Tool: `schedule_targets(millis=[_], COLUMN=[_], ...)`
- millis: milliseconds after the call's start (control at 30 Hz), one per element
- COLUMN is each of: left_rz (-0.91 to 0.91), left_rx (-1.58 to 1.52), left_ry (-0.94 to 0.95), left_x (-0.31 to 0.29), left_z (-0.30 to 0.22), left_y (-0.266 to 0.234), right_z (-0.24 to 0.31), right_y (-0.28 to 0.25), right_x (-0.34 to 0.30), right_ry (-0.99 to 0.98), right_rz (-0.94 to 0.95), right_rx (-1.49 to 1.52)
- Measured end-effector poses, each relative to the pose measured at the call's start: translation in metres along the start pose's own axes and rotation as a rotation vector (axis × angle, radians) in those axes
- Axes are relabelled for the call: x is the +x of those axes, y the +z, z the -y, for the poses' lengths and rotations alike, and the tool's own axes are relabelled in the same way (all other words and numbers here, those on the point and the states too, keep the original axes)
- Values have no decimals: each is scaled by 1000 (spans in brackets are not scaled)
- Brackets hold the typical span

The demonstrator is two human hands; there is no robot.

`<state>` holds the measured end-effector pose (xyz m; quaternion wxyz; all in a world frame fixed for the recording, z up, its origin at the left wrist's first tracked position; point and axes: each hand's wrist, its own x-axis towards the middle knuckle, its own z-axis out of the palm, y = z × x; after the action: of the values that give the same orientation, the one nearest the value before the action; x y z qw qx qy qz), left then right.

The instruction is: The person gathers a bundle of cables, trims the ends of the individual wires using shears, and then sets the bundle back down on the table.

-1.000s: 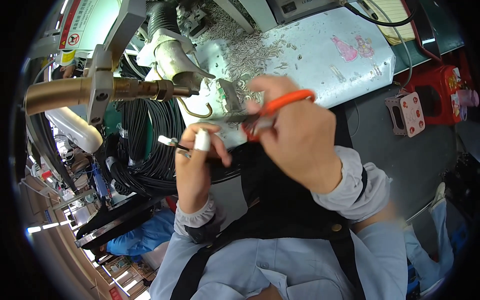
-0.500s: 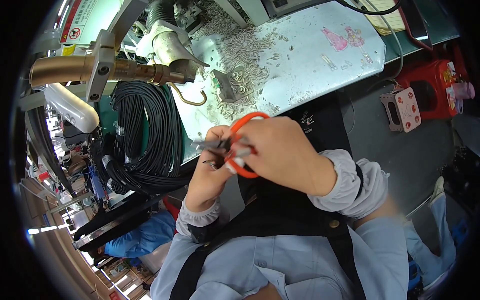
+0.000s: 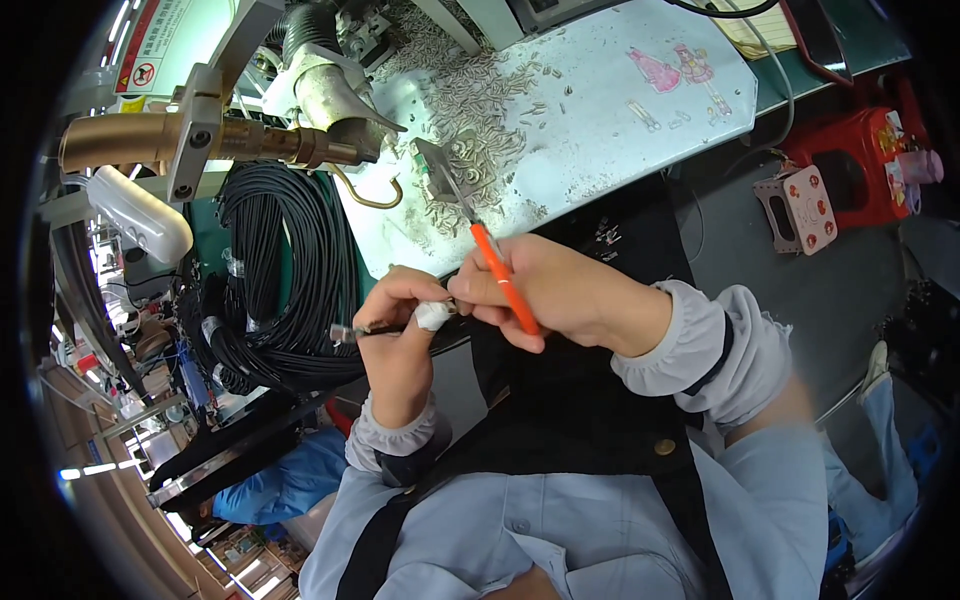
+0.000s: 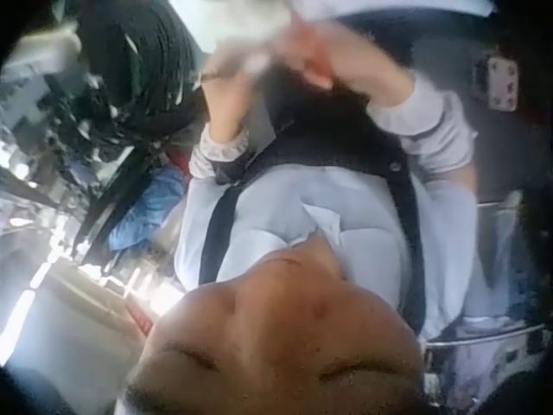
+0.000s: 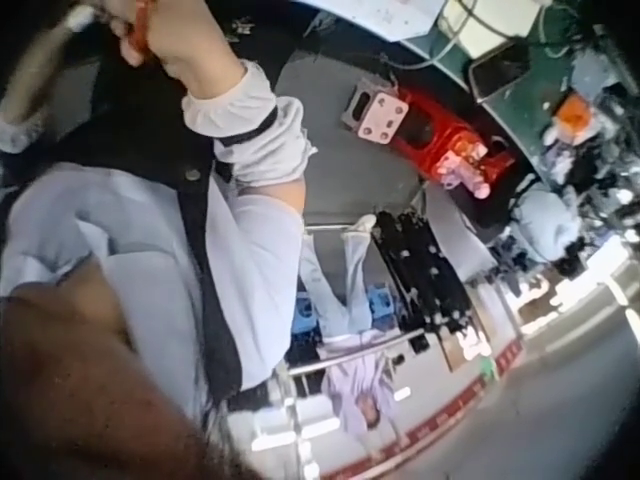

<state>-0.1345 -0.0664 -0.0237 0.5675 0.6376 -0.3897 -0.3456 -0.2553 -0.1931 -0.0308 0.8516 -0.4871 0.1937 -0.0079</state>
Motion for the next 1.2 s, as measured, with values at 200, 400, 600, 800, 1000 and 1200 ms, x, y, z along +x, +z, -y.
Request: schedule_targets(millis=[200,400,600,800,1000,1200], left_rz=[127,-70,-151,-176,-140,-205], left_rx=[-741,-74,-4,92,370,446], left_ry=[-525,-179,-43,7,126,145], left_x=[6,4,1,-1,-3,-8], left_z=[4,-5,1,1,8,6], left_y=[-18,1,2,8,2,11], right_z=[-11,-6,-1,-6,-21,-25], right_y=[-10,-8,0,2,9,11], right_x=[12,9,3,5,1,3], right_ry=[-1173,-1078,-995,-393,-584,-615], right_rz=[-354,-269,-324,-282,-397,-407], right_rx=[-1604,-1601,-1712,-417,-660,-627])
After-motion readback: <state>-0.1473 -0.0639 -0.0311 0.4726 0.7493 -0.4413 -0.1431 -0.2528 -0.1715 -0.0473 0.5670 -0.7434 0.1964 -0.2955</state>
